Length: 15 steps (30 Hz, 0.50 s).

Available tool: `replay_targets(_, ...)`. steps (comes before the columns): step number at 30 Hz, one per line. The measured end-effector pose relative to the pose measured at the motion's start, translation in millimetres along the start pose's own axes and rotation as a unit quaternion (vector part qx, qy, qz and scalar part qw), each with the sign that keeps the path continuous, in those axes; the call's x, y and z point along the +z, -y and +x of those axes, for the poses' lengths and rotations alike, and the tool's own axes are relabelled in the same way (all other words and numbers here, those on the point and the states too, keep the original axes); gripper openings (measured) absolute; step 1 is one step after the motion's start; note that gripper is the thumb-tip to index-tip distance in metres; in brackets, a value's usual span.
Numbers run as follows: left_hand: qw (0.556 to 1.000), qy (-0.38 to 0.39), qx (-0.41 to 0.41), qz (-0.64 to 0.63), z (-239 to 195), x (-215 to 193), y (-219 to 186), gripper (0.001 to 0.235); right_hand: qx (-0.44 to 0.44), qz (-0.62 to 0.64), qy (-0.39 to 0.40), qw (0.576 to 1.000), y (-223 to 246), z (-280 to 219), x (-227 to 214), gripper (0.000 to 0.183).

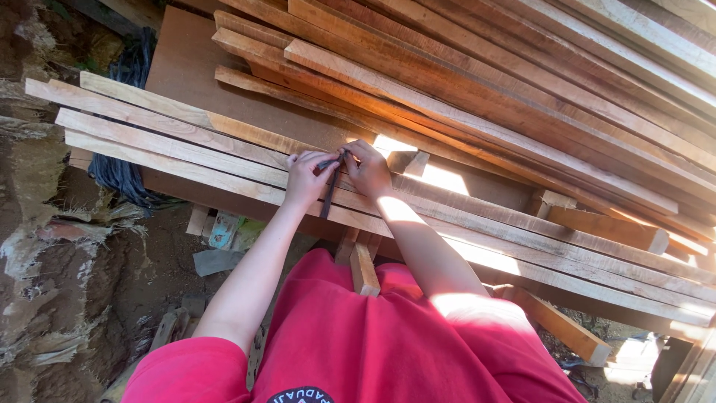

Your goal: Tying bundles of thin wood strips together using rubber ties.

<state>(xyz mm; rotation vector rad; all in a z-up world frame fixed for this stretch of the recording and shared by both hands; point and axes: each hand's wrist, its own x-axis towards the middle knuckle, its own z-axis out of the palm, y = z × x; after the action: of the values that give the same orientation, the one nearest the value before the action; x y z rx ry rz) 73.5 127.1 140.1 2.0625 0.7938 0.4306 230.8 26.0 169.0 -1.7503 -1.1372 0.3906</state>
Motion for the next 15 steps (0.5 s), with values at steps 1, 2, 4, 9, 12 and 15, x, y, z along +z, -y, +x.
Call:
replay_targets(1,1.000,-0.001,-0.001,-0.001,2.3,1.3,-2.9,0.013,0.000,0.000,0.001,1.000,1.6,2.2,-1.9,0.009)
replay_targets(2,1.000,-0.019,0.003,0.006,4.5,2.8,-5.4,0.011,-0.008,-0.010,0.000,1.000,2.9,4.3,-3.6,0.008)
replay_targets(4,0.999,-0.038,0.000,0.015,0.6,5.0,-9.3,0.018,-0.014,-0.015,0.005,1.000,8.8,1.9,-4.1,0.008)
replay_targets(9,0.995,-0.087,-0.035,0.031,7.4,7.0,-30.5,0.026,-0.015,-0.053,-0.025,0.998,6.0,-1.9,-0.1,0.018)
replay_targets(12,0.992,-0.082,-0.051,-0.079,9.9,6.1,-49.6,0.028,-0.030,-0.052,-0.037,0.997,1.0,-0.2,0.7,0.022)
replay_targets(15,0.989,-0.086,0.006,-0.121,3.2,16.3,-45.0,0.026,-0.018,-0.016,-0.049,0.999,2.5,1.7,-1.2,0.018)
